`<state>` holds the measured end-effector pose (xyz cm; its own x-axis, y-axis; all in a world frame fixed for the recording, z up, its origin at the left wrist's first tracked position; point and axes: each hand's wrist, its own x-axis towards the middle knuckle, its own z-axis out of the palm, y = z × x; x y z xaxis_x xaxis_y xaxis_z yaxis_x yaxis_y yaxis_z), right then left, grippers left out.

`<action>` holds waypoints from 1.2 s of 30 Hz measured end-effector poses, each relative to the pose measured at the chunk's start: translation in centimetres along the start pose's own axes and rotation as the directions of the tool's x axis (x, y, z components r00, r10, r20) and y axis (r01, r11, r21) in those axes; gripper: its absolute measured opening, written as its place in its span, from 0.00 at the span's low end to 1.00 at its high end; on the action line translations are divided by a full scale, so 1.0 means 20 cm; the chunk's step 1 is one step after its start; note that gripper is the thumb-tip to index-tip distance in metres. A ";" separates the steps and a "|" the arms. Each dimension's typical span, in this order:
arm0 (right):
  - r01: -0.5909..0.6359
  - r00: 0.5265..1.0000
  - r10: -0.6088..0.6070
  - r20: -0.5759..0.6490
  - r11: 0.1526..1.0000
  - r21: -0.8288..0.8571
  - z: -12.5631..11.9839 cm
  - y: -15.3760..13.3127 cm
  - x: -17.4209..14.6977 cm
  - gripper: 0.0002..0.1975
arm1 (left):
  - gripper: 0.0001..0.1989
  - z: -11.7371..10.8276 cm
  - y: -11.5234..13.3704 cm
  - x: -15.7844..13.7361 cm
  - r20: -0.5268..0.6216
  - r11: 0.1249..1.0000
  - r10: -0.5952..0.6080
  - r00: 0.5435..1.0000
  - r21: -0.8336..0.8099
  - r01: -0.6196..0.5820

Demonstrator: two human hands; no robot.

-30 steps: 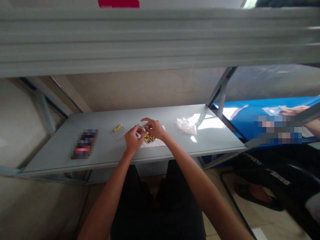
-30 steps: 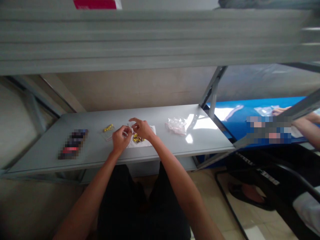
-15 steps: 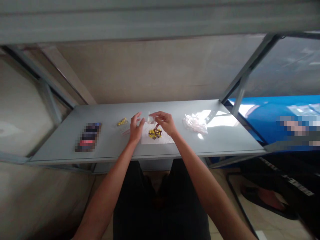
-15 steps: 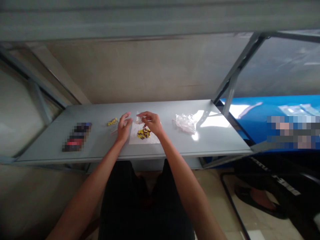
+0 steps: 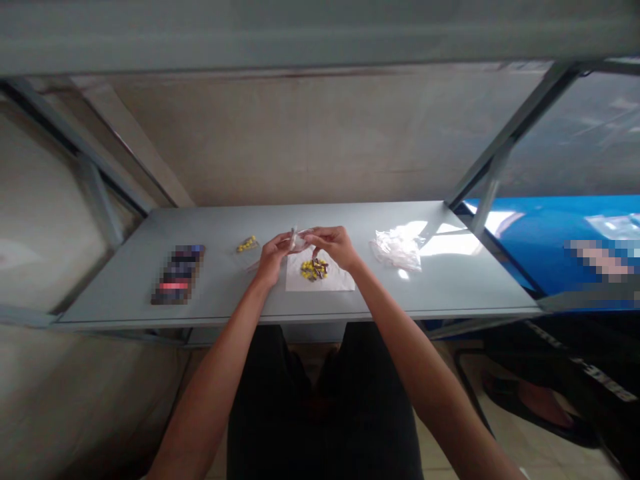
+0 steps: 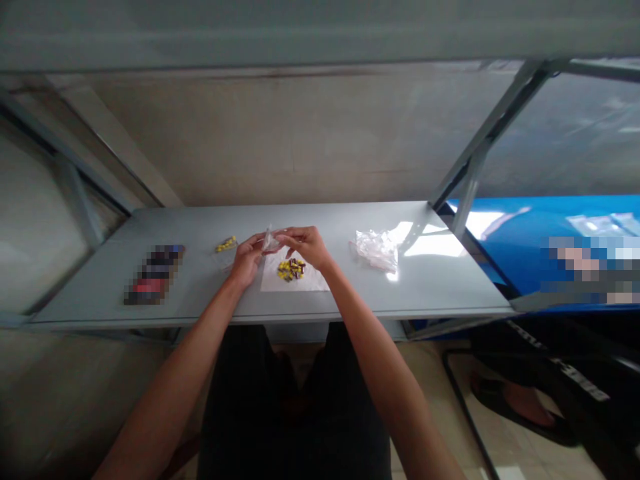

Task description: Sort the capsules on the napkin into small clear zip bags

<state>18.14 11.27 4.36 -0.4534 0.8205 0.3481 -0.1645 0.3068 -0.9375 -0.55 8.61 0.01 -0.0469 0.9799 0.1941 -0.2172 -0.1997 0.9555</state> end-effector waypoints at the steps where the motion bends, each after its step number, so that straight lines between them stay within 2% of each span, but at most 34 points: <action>1: -0.010 1.000 0.010 0.006 1.000 -0.013 -0.02 0.01 -0.01 0.19 | 0.24 0.00 0.01 0.00 -0.026 1.000 -0.008 1.000 -0.019 0.008; 5: -0.060 0.998 0.060 -0.001 0.994 -0.096 -0.11 0.08 -0.05 0.20 | 0.26 0.00 0.02 -0.01 -0.075 1.000 -0.014 0.997 -0.003 0.014; 11: -0.063 0.992 0.035 -0.122 0.971 -0.230 -0.16 0.16 -0.11 0.28 | 0.24 0.01 0.03 -0.01 -0.080 1.000 0.008 0.997 0.023 -0.006; 13: -0.062 0.992 0.027 -0.125 0.955 -0.291 -0.16 0.18 -0.12 0.26 | 0.25 0.02 0.03 -0.02 -0.086 1.000 0.009 0.996 0.022 -0.007; 17: -0.036 0.994 -0.007 -0.113 0.924 -0.380 -0.16 0.20 -0.12 0.15 | 0.23 0.02 0.02 -0.01 -0.128 1.000 0.023 0.992 0.008 -0.023; 29: -0.028 0.997 -0.005 -0.071 0.888 -0.459 -0.18 0.20 -0.14 0.15 | 0.16 0.03 0.02 -0.02 -0.133 0.999 0.037 0.990 0.039 -0.032; 36: 0.021 0.999 -0.036 -0.022 0.879 -0.476 -0.17 0.20 -0.14 0.12 | 0.22 0.02 0.02 -0.01 -0.132 0.999 0.020 0.991 0.042 -0.015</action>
<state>21.70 11.89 -0.22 -0.4282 0.8192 0.3815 0.2628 0.5169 -0.8147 -0.27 8.26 0.33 -0.1796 0.9667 0.1825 -0.1752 -0.2140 0.9610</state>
